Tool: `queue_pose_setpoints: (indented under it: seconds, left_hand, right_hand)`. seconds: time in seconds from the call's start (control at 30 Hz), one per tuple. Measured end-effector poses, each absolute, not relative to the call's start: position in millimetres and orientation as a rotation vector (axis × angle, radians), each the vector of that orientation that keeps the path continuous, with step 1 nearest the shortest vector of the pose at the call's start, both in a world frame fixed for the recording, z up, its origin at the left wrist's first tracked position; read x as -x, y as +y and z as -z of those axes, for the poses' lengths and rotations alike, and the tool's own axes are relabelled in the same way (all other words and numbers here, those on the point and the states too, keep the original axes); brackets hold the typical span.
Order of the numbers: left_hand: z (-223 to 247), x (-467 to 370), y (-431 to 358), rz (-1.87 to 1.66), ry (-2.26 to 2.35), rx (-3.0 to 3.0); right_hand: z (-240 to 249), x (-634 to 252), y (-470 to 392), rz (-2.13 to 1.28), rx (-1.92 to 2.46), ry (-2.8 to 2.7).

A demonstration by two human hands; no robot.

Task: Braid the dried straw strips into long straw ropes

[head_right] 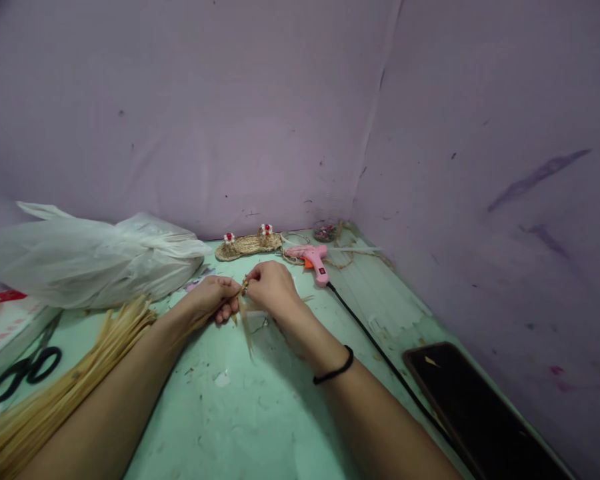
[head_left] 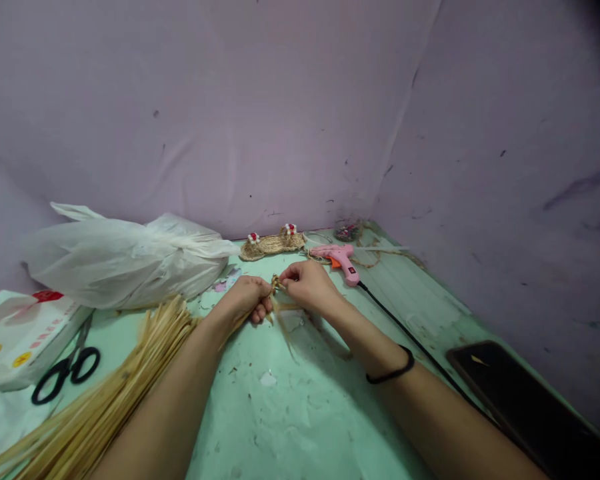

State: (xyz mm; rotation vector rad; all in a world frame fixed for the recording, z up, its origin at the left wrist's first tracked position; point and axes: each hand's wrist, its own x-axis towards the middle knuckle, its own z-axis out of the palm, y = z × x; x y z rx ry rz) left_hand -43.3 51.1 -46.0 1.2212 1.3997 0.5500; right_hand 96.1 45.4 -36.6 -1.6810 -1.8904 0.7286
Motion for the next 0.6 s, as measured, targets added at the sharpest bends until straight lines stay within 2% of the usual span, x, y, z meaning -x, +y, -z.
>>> queue_pose_setpoints:
  seconds: [0.13, 0.37, 0.6]
  left_hand:
    - [48, 50, 55, -0.509, 1.344, -1.178]
    - [45, 56, 56, -0.505, 1.150, -1.069]
    - [45, 50, 58, -0.539, 1.095, -0.840]
  right_hand:
    - [53, -86, 58, -1.260, 1.718, -1.613]
    - [56, -87, 58, -1.195, 1.736, -1.599]
    - [27, -79, 45, -1.615, 1.677, -1.290]
